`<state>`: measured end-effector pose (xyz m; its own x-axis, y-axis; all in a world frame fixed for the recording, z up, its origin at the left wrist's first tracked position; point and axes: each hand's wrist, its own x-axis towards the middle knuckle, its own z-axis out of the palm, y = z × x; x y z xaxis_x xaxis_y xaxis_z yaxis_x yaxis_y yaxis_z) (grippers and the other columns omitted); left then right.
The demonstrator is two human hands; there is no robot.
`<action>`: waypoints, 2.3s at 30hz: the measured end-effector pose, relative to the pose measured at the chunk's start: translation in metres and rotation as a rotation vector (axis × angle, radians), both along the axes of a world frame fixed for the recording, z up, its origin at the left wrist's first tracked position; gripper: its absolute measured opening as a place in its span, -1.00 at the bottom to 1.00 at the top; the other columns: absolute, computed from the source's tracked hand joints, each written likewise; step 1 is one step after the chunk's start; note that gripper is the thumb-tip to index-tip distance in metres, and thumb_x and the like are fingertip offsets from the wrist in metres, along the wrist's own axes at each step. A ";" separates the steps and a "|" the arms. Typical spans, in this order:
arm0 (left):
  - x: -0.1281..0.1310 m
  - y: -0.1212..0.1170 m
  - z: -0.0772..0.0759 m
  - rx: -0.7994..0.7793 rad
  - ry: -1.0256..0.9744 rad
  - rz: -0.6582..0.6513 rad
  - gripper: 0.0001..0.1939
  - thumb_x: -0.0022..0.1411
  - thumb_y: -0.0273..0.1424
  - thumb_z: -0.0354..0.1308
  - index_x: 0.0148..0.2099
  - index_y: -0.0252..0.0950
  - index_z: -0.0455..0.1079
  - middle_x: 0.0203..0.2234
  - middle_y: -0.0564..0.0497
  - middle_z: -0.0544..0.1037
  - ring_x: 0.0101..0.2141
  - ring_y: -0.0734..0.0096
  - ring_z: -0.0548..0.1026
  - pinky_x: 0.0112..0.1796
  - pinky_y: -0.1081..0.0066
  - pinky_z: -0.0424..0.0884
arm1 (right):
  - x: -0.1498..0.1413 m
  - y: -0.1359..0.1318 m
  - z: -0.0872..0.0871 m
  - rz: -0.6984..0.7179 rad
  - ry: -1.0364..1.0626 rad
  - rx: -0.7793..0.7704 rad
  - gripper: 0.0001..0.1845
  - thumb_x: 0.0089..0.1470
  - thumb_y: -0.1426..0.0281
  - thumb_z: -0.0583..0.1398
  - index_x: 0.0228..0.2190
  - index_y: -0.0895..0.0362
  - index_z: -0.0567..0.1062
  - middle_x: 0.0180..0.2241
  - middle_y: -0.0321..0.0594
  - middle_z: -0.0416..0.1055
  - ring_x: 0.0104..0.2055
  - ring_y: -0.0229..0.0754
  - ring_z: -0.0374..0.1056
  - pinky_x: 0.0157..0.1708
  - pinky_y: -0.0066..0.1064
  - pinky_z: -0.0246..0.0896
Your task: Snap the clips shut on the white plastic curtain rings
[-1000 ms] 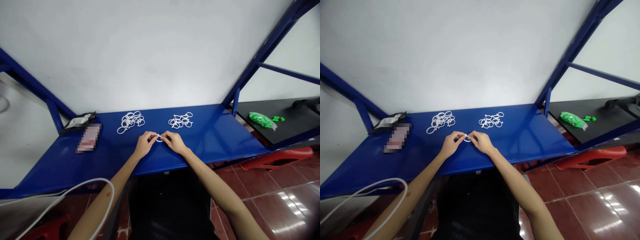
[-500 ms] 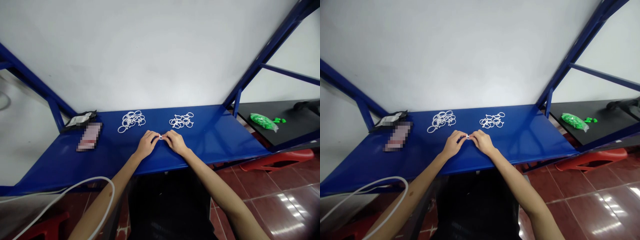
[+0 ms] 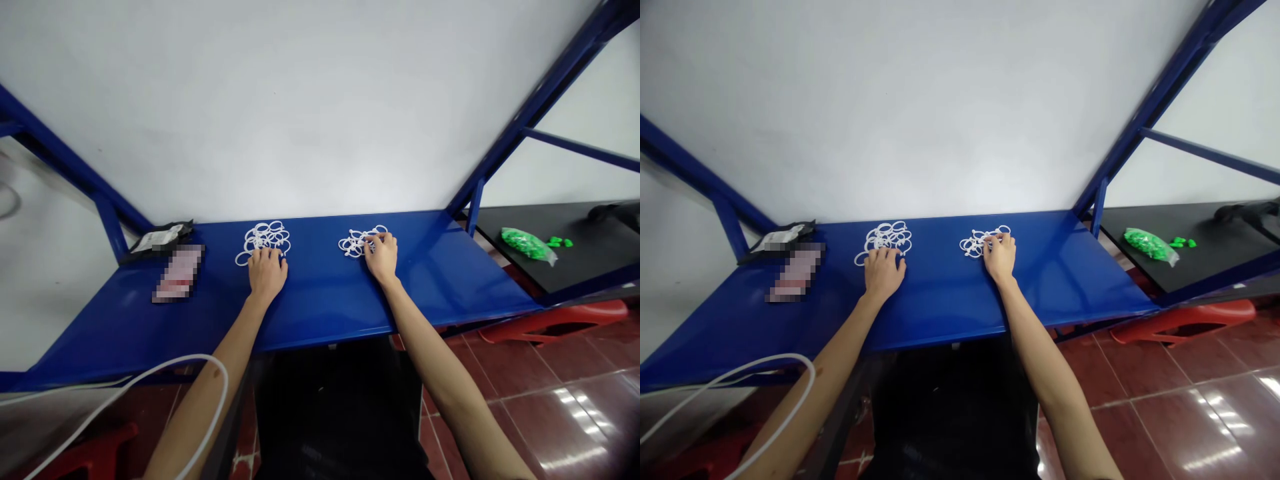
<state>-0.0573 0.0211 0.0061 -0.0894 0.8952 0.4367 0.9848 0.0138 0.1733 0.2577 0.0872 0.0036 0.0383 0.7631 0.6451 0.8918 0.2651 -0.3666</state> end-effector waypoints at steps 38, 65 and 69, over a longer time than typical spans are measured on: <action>0.032 -0.028 0.008 -0.207 -0.865 -0.606 -0.72 0.36 -0.16 0.11 -0.10 -0.24 0.46 -0.33 0.01 0.63 -0.29 0.34 0.60 -0.20 0.34 0.51 | -0.076 -0.074 0.011 0.746 0.185 -0.292 -0.83 0.32 0.30 0.16 -0.15 0.08 0.52 -0.22 -0.23 0.56 -0.33 -0.26 0.45 -0.28 -0.44 0.32; 0.039 -0.028 0.002 -0.002 -0.692 -0.570 -0.79 0.34 -0.25 0.16 -0.17 -0.17 0.61 -0.27 -0.04 0.67 -0.26 0.25 0.57 -0.15 0.22 0.51 | -0.076 -0.074 0.002 0.767 0.114 -0.237 -0.83 0.36 0.34 0.11 -0.22 0.06 0.51 -0.24 -0.22 0.59 -0.26 -0.21 0.51 -0.23 -0.45 0.30; 0.041 -0.030 0.004 0.020 -0.632 -0.602 -0.76 0.37 -0.24 0.12 -0.21 -0.17 0.60 -0.28 -0.03 0.68 -0.24 0.24 0.55 -0.14 0.20 0.50 | -0.076 -0.076 0.003 0.765 0.083 -0.222 -0.80 0.38 0.33 0.09 -0.24 0.06 0.50 -0.27 -0.23 0.59 -0.27 -0.21 0.50 -0.24 -0.45 0.29</action>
<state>-0.0166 -0.0089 0.0104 0.1653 0.8611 0.4809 0.5430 -0.4865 0.6844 0.1817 0.0117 0.0068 -0.5065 0.7075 0.4929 0.4594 0.7051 -0.5401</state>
